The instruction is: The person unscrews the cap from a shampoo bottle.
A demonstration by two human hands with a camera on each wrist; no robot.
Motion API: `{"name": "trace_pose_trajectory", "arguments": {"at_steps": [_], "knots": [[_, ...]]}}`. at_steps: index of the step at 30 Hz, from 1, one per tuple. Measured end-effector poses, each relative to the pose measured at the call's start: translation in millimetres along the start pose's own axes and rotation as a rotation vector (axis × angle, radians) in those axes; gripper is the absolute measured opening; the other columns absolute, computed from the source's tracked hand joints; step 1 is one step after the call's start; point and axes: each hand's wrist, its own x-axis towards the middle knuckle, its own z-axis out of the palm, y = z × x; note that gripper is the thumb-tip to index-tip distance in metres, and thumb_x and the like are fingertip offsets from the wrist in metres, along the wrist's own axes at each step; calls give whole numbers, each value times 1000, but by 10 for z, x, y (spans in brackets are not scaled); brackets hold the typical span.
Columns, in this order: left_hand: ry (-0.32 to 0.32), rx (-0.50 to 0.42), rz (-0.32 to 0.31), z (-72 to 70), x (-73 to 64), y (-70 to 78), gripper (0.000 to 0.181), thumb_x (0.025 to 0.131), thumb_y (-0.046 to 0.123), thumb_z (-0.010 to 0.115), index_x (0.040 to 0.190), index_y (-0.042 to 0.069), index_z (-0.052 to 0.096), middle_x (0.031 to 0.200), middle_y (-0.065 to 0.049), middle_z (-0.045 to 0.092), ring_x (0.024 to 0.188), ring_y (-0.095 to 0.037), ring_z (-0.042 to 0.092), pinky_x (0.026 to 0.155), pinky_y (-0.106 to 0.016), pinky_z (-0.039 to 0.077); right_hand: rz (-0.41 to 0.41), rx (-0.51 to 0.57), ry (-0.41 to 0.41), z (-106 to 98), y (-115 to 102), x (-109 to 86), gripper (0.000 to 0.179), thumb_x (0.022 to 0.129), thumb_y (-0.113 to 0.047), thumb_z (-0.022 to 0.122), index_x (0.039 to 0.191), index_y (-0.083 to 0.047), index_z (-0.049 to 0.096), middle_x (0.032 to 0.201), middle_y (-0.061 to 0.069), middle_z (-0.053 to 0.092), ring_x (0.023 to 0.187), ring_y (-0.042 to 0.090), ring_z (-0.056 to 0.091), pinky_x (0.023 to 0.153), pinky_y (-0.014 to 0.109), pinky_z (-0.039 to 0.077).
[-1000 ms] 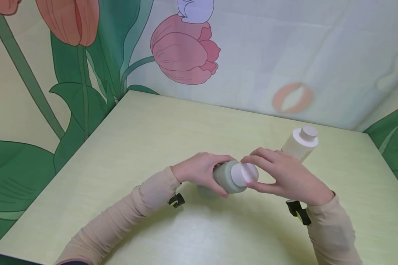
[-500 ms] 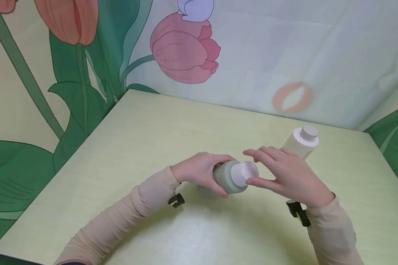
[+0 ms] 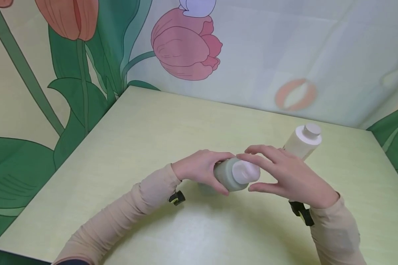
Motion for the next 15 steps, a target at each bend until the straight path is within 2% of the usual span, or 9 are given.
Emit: {"name": "trace_pose_trajectory", "arguments": {"at_steps": [2,6,9,15], "knots": [[0,10,7,0,7,0,69,54,49,79,115,40,48,101,20,56,89,-3,54,77,-25,43,46,-16,17,-4,1,2,63,75,-47,64,129,-24,44,115,-7,52,92,8,53,75,30,43],[0,22,8,-6,18,1,69,54,50,79,115,40,48,100,20,57,87,-3,55,76,-24,44,107,-92,57,7,-9,11,57,75,-51,61,122,-20,50,98,-10,55,76,4,51,68,26,41],[0,28,7,-11,20,1,69,54,50,78,115,39,48,100,20,56,87,-3,54,75,-24,44,90,-128,78,27,-26,30,49,76,-52,60,112,-18,56,90,-10,56,73,3,51,65,25,40],[-1,19,3,10,9,10,69,55,49,78,116,38,48,101,19,57,88,-3,54,76,-24,44,44,-140,128,60,-54,41,40,77,-50,60,101,-17,61,87,-9,58,70,6,53,64,25,41]]}}
